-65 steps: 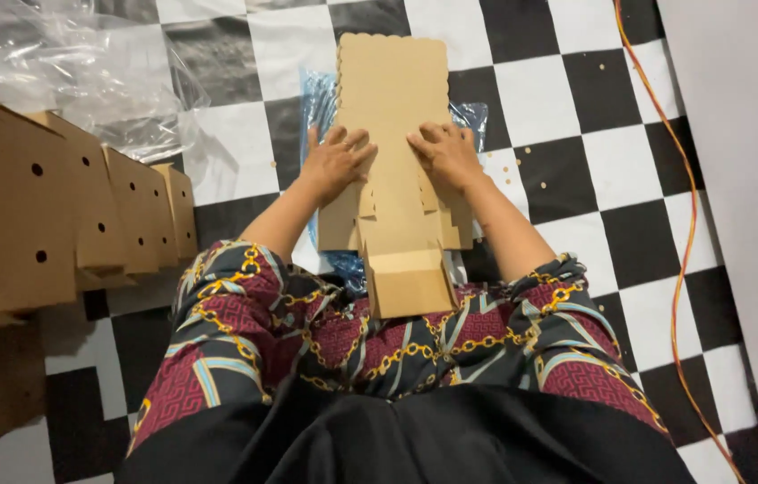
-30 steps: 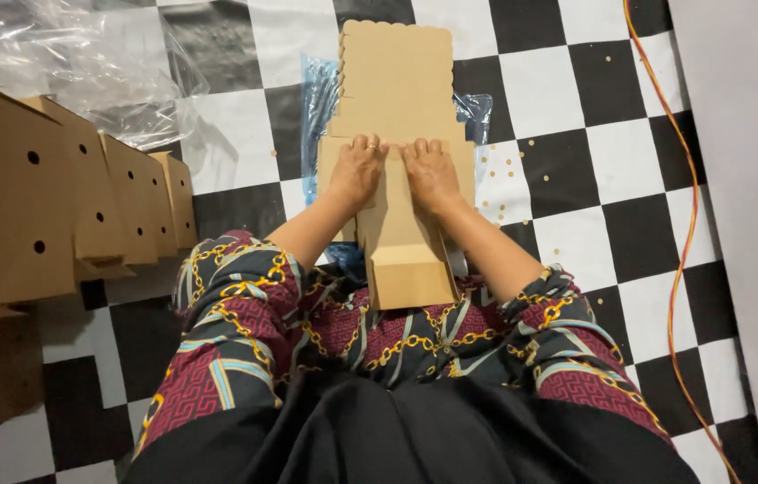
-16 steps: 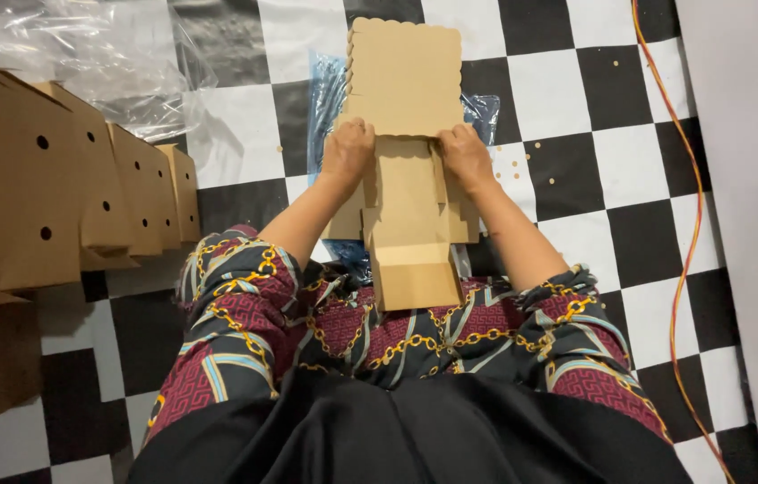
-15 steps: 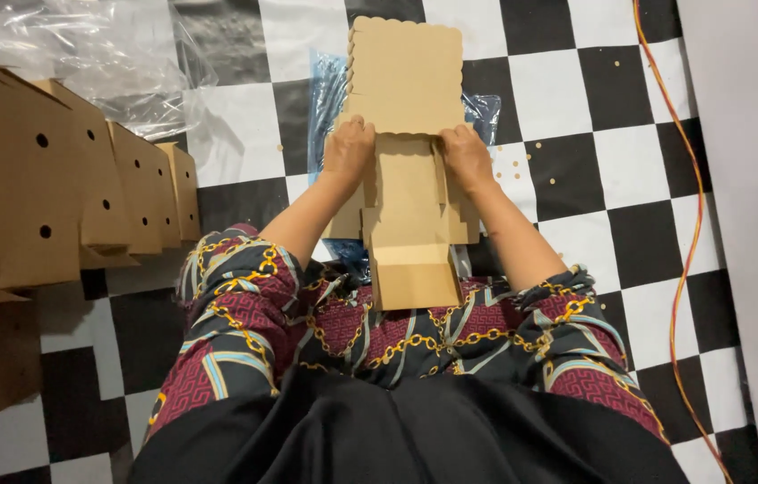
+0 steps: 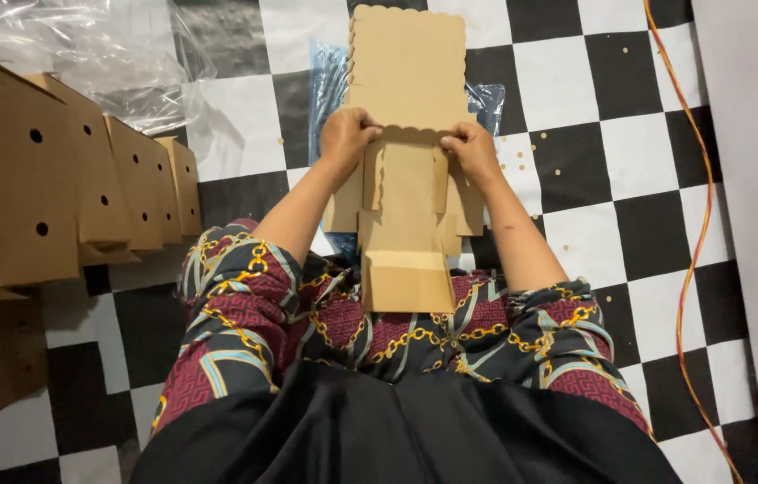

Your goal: Manually assembling cardboard boxes by folding flat sheets and tucking in the flaps.

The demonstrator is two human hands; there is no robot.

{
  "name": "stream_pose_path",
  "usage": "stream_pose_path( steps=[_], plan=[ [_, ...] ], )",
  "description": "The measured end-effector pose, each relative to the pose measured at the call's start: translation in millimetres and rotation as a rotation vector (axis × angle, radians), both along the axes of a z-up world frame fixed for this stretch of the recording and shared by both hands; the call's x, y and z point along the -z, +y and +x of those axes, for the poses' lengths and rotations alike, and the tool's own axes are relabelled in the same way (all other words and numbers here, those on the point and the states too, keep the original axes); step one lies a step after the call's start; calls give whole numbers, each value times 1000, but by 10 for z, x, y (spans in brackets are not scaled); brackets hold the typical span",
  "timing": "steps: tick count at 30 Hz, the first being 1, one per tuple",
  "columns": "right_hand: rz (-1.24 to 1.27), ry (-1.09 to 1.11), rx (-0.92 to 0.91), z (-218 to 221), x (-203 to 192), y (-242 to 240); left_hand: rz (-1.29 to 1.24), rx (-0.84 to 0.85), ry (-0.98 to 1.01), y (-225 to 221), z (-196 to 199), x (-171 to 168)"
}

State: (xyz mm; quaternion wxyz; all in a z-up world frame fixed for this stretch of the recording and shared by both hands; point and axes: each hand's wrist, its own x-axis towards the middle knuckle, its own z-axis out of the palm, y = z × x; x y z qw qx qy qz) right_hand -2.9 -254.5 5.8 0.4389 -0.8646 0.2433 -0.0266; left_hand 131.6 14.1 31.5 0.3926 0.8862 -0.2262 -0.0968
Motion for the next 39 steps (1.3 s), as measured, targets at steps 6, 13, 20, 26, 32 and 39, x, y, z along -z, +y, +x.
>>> stream_pose_path(
  steps=[6,13,20,26,32,39],
  plan=[
    [-83,-154,244,13,-45,-161,-172,140,287,64,-166,-135],
    [577,-211,190,-264,-572,132,120,218,330,82,-169,-29],
    [251,33,-120,-563,-187,127,104,226,279,8,-130,162],
    [-114,-242,-351,-665,-266,380,177,465,-261,111,-97,323],
    [-647,-392,-657,-741,226,169,114,817,-1019,355,-187,120],
    [-1010,-427,-756,-823,-558,465,346,837,-936,486,-520,-364]
  ],
)
